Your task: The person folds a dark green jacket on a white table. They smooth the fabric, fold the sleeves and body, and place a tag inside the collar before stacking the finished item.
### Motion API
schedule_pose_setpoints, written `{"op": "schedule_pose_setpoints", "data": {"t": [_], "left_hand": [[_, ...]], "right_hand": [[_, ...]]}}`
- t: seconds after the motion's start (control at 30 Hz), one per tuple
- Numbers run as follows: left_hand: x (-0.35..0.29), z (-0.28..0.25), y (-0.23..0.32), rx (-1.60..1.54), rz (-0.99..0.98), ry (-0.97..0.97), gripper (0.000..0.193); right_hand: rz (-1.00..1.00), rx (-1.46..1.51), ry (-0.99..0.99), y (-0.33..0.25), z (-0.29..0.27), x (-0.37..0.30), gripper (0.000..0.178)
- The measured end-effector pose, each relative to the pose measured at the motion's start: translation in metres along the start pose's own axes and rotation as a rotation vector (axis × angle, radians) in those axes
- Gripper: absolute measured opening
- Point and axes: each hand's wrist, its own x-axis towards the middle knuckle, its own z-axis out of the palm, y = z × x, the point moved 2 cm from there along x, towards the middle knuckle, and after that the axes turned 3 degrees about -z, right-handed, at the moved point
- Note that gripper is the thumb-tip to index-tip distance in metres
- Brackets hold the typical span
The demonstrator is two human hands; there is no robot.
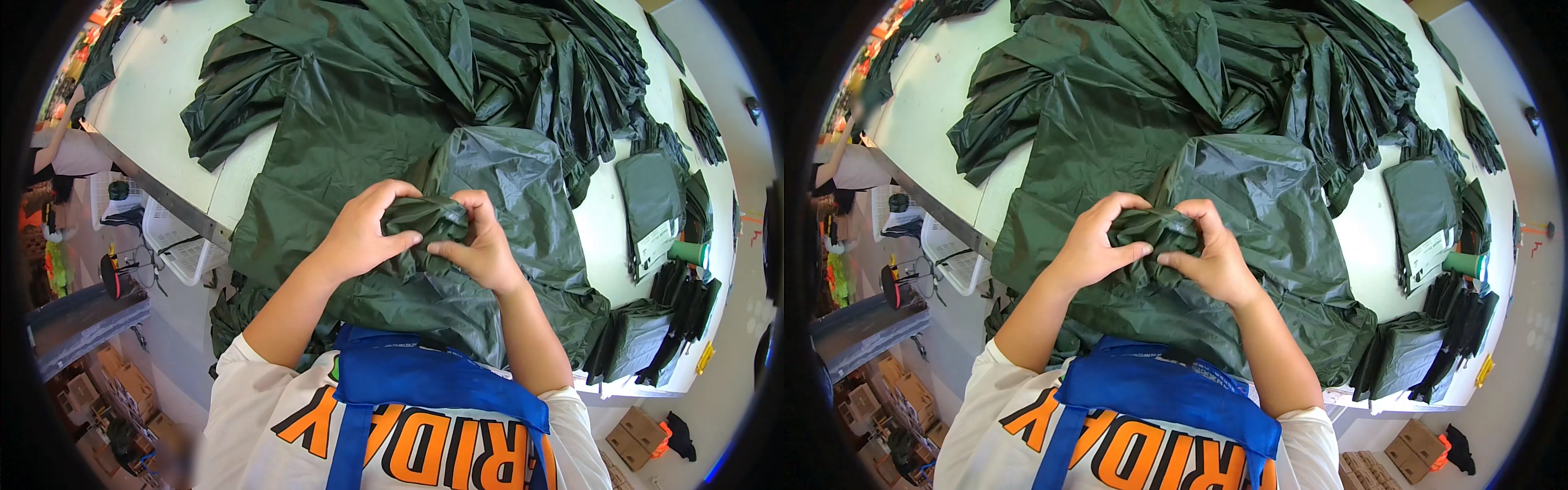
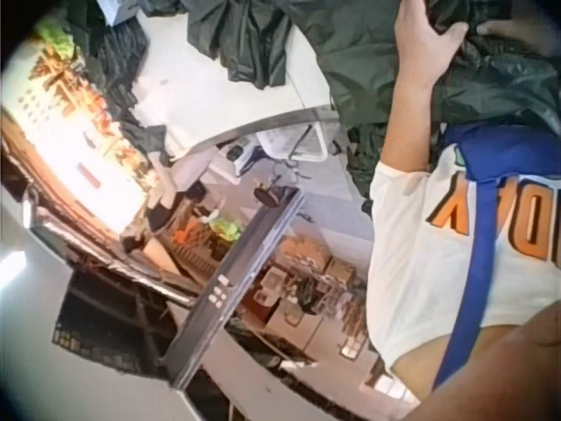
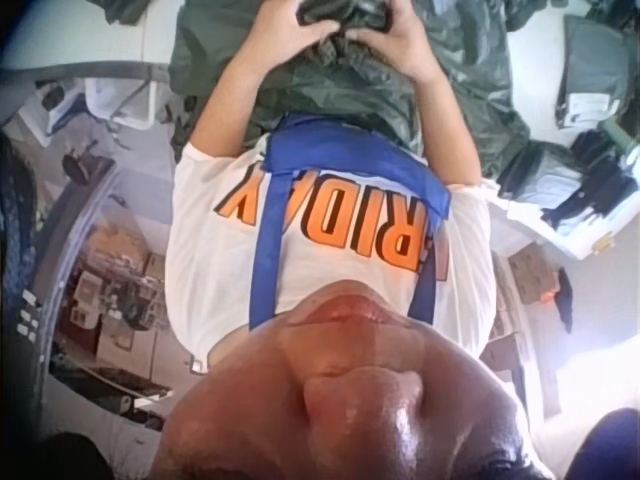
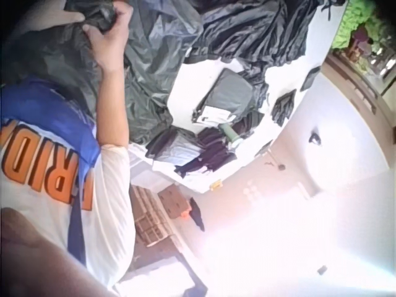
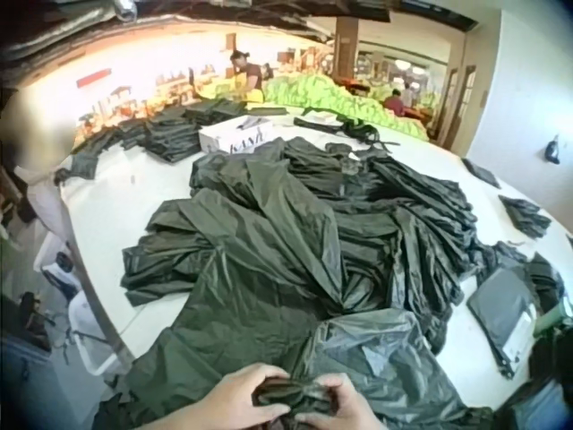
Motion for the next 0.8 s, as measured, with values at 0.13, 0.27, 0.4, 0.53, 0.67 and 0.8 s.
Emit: {"op": "schedule_pose_setpoints", "data": {"t": [0.13,0.27,0.4,0.53,0.67,0.8], "left_hand": [[-0.012,0.021,0.035,0.329,0.450,0.098,0.037],[-0.037,0.048,0.023,0.455,0.589,0.058,0.016],[-0.008,0.011,0.009,0.499,0.319,0.328,0.015],[0.006,0.008,0.014,0.496,0.059,0.457,0.025],[-0.006,0.033,0.030,0.311,0.268,0.379,0.033],[-0.007,0.027,0.015,0.359,0.341,0.210,0.028]], "right_hand": [[-0.256,-0.677,0.458,-0.012,-0.011,0.008,0.042],[-0.369,-0.290,0.516,0.028,-0.036,0.010,0.012],[-0.051,-0.049,0.276,0.009,-0.019,-0.003,0.030],[-0.204,-0.466,0.148,-0.017,-0.002,0.001,0.040],[-0.276,-0.345,0.617,0.016,-0.024,0.030,0.029],[-0.313,0.231,0.648,0.017,-0.027,0.035,0.028]]}}
